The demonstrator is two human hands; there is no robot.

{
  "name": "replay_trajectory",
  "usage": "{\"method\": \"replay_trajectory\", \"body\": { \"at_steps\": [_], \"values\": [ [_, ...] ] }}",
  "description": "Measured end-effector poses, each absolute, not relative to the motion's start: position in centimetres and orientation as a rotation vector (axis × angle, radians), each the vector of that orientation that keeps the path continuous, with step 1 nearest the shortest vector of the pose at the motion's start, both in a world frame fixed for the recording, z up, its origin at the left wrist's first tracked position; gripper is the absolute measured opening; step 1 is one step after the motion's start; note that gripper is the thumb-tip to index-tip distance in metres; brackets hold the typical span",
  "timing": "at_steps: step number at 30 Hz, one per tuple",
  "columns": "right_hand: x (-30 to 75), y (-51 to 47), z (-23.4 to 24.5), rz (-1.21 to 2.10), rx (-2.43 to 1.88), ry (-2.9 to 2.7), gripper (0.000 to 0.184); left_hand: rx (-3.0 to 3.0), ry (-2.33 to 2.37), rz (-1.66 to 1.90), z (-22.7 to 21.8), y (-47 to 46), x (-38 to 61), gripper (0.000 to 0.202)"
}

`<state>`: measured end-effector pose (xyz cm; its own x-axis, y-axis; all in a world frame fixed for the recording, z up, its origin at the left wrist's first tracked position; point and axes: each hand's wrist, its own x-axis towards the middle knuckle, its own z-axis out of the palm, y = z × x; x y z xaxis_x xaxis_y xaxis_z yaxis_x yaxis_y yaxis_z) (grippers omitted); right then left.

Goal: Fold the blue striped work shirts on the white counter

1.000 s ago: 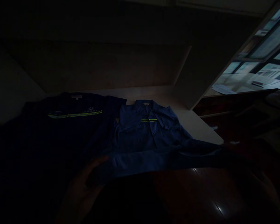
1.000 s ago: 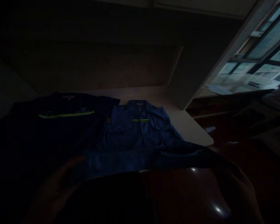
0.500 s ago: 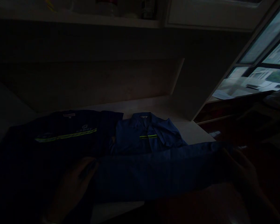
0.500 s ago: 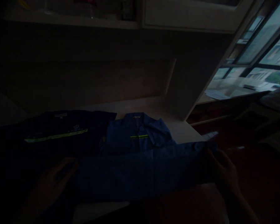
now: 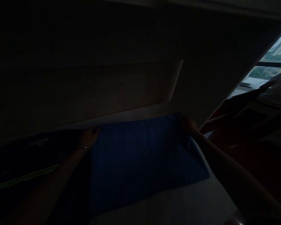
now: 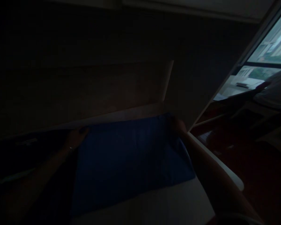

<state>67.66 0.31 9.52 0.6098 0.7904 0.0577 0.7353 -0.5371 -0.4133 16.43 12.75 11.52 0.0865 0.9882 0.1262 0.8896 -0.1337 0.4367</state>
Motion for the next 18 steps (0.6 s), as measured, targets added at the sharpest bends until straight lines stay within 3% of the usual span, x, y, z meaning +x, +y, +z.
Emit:
{"method": "replay_trajectory", "body": {
  "at_steps": [6, 12, 18],
  "values": [
    [62.0, 1.6, 7.0, -0.093, -2.404, -1.448, 0.057, 2.564, 1.838, 0.543, 8.8, 10.7, 19.5, 0.055],
    [56.0, -2.0, 2.5, 0.127, -2.433, -1.908, 0.06, 2.806, 1.569, 0.266, 5.6, 4.6, 24.6, 0.057],
    [60.1, 1.3, 1.4, 0.158, -2.445, -1.946, 0.06, 2.728, 1.586, 0.034, 2.5, 7.4, 28.4, 0.068]
  ]
}}
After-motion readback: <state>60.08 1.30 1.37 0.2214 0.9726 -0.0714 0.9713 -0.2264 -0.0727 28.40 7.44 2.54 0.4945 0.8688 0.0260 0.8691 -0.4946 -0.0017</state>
